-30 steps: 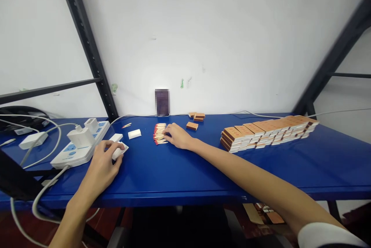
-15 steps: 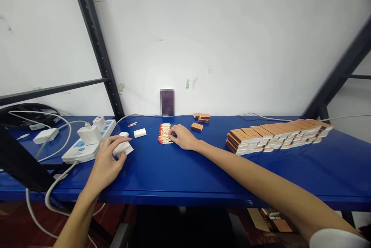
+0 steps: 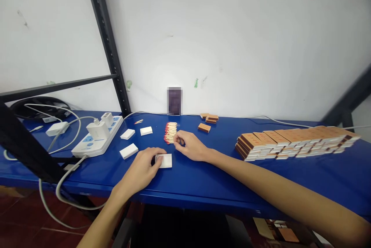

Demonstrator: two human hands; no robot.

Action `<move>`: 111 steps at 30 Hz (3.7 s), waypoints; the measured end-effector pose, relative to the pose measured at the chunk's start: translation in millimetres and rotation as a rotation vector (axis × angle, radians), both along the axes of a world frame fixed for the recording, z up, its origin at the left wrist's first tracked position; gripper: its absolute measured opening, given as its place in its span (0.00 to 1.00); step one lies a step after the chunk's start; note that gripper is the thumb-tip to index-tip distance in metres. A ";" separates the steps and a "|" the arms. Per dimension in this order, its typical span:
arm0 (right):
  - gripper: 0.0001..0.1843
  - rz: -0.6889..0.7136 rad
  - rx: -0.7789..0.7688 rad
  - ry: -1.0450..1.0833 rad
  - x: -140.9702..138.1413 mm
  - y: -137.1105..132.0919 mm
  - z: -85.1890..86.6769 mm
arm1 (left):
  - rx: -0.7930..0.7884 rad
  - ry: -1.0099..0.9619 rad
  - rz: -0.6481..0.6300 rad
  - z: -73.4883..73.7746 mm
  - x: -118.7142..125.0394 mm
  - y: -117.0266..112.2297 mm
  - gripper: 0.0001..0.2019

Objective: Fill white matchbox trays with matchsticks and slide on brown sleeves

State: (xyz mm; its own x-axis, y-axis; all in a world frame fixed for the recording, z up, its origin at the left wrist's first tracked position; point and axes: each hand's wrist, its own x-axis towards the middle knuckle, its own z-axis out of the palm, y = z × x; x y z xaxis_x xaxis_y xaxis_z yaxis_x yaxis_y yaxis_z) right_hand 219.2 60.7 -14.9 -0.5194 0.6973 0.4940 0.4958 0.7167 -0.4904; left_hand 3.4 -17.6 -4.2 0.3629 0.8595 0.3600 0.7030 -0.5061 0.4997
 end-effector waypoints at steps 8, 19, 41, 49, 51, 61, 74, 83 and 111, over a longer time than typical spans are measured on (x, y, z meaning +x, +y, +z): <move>0.03 0.111 0.010 0.047 0.2 -29.5 11.5 | 0.120 -0.161 0.139 5.8 -10.0 0.6 0.14; 0.04 -0.136 0.033 -0.094 7.3 -14.5 6.8 | 0.037 -0.417 0.138 3.6 -13.8 -0.4 0.35; 0.09 -0.133 -0.048 -0.340 4.7 -5.8 2.5 | -0.007 -0.362 -0.193 3.3 -18.5 -11.3 0.23; 0.06 0.079 -0.004 -0.115 -6.7 -39.8 14.5 | 0.113 0.180 -0.318 8.1 -13.9 -17.0 0.08; 0.06 0.101 -0.012 -0.114 -10.8 -44.4 16.3 | 0.225 0.143 -0.375 6.1 -14.1 -15.6 0.06; 0.04 -0.123 0.048 -0.235 10.6 -12.8 4.6 | 0.308 0.229 -0.249 -0.7 -13.6 -12.4 0.08; 0.07 -0.124 -0.012 -0.325 12.3 -9.9 -0.2 | 0.026 0.213 -0.091 13.6 -11.1 -14.5 0.12; 0.06 -0.094 -0.003 -0.308 12.6 -9.4 -0.6 | -0.020 -0.052 -0.027 16.5 -12.9 1.0 0.15; 0.07 0.127 -0.031 -0.257 -1.2 -51.6 23.3 | 0.099 0.145 0.107 3.7 -9.3 -6.6 0.14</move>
